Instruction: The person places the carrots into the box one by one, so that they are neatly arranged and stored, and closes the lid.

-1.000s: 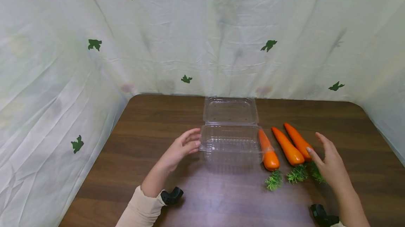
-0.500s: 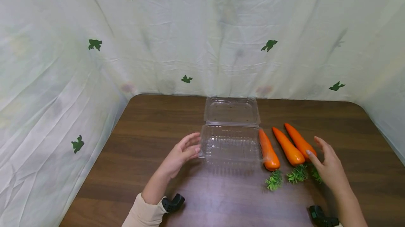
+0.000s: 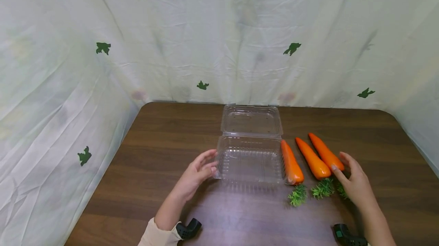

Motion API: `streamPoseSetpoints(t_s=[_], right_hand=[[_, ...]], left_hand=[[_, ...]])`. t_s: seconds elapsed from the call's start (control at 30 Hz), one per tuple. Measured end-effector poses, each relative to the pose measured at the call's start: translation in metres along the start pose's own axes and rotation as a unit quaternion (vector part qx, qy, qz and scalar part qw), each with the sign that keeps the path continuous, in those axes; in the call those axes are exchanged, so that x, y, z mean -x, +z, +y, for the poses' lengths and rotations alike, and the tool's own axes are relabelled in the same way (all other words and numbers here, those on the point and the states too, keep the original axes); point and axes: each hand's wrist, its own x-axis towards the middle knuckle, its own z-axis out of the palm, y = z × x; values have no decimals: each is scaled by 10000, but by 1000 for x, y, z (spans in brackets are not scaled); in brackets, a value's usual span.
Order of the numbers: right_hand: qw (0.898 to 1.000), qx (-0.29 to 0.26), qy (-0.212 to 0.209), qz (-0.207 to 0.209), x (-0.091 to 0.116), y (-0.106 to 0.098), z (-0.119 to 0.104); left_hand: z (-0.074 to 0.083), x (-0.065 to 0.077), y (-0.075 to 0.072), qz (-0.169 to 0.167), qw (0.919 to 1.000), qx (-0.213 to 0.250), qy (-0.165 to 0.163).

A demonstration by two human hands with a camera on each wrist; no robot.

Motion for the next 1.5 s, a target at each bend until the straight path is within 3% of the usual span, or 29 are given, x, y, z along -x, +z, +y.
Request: streamPoseSetpoints(t_s=[0.73, 0.87, 1.13, 1.5], right_hand=[[9986, 240, 442, -158, 2, 3, 5], [9990, 259, 358, -85, 3, 3, 5], [9990, 95, 197, 388, 3, 4, 5], [9874, -607, 785, 1235, 5, 4, -3]], left_hand=[[-20, 9, 1, 192, 9994, 179, -221], [-22, 10, 1, 197, 9994, 158, -222], [-26, 11, 0, 170, 9997, 114, -164], [-35, 10, -1, 136, 9996, 248, 84]])
